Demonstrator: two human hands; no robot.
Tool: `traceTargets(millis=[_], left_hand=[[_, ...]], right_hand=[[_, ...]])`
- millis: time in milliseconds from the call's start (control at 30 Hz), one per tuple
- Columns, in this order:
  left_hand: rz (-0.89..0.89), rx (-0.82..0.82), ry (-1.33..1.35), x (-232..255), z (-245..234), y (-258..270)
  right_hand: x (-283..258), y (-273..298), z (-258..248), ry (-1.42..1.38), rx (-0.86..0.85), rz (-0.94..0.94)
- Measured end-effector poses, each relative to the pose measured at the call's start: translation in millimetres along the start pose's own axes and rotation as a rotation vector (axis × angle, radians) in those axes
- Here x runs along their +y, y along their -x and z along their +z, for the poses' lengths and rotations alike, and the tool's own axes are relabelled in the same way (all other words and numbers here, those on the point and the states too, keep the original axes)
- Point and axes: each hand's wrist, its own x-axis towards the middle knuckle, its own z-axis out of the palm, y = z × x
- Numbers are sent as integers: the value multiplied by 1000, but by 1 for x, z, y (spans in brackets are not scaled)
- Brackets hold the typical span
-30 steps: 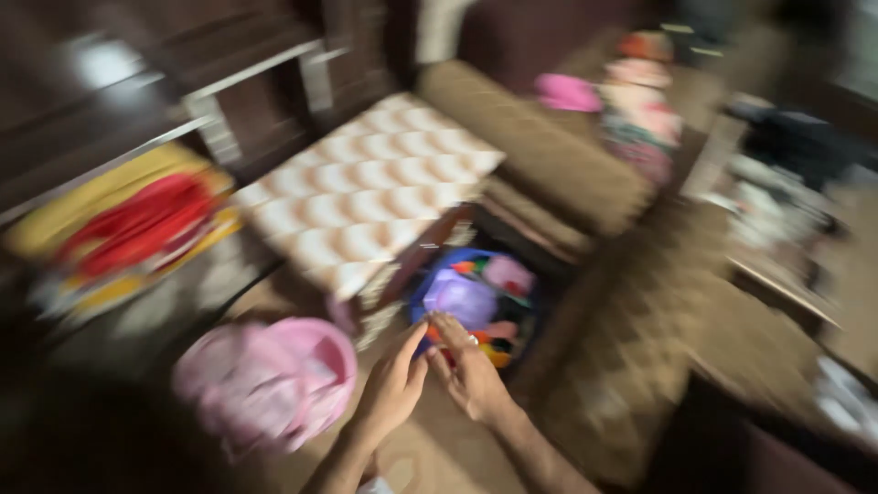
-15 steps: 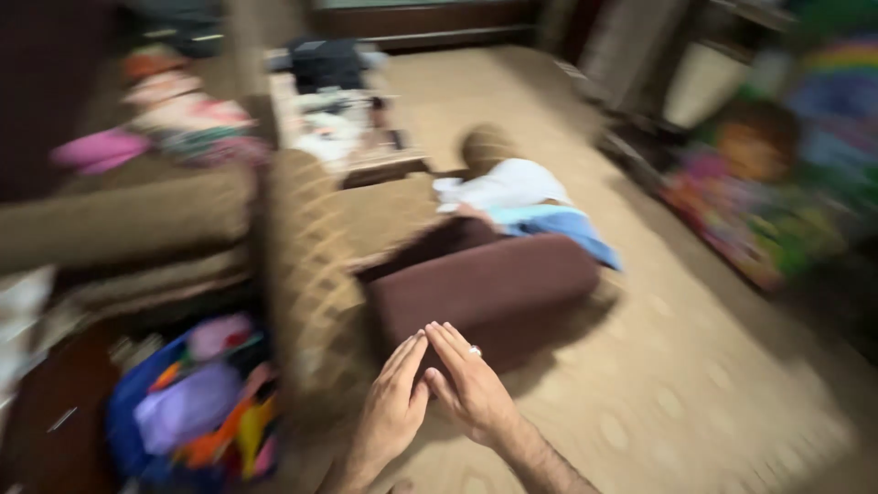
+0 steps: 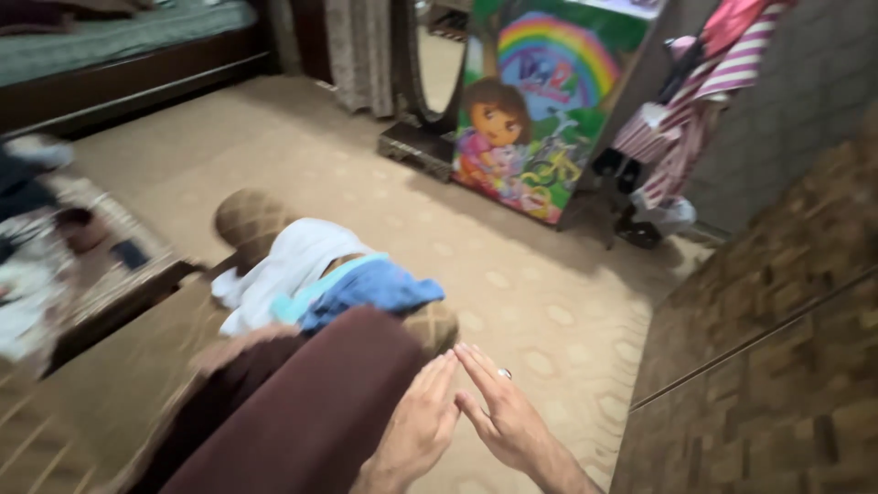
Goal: The recorder organizes pillows on a couch and bed, handles child clothes and a pink bag, and packs a suitcase into a wardrobe.
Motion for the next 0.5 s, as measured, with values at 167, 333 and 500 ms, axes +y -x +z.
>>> traceTargets(millis=[167, 333, 500], left_hand=[[76, -155, 23, -11, 22, -94], [127, -205, 30, -29, 57, -185], [110, -163, 21, -61, 103, -276]], right_hand=[[53, -42, -52, -17, 99, 64], [125, -93, -93, 1, 148, 50], [200, -164, -143, -17, 79, 47]])
